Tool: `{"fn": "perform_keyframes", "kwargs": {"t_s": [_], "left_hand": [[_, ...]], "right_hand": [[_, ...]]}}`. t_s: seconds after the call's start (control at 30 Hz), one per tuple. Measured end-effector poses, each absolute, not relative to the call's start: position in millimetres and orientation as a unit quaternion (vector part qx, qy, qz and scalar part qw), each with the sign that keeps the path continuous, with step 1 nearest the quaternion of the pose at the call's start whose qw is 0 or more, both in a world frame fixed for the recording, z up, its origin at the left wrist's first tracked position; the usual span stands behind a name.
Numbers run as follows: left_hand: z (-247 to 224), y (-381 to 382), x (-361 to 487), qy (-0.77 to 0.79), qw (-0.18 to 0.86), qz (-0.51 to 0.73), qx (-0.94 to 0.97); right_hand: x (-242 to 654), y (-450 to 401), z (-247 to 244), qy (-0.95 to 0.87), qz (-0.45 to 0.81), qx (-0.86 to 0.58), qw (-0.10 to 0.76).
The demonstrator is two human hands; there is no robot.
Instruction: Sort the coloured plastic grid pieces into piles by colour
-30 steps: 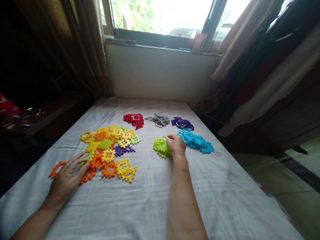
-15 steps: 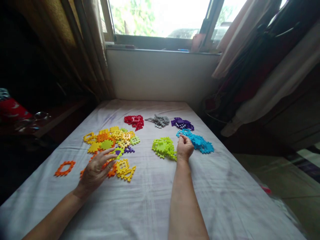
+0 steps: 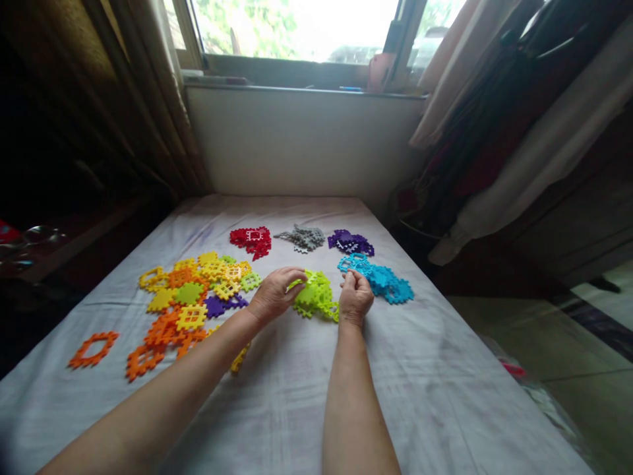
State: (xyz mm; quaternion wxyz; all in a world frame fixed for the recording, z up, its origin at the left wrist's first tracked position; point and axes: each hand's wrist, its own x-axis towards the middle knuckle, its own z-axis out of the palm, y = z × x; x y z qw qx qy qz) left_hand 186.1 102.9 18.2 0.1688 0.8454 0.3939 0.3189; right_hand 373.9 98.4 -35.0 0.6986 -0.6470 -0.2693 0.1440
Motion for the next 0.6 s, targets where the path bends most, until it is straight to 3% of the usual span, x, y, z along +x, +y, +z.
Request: {"fn": "perform_keyframes", "kwargs": {"t_s": [0.37, 0.6], "left_hand": [[8, 105, 173, 0.398, 0.14, 0.285, 0.861], [13, 110, 99, 0.58, -0.044, 0.148, 0.8]], "right_hand": [[376, 104, -37, -0.268, 0.128, -0.659, 0.691], [375, 104, -37, -0.27, 0.132, -0.664, 0.685]]}}
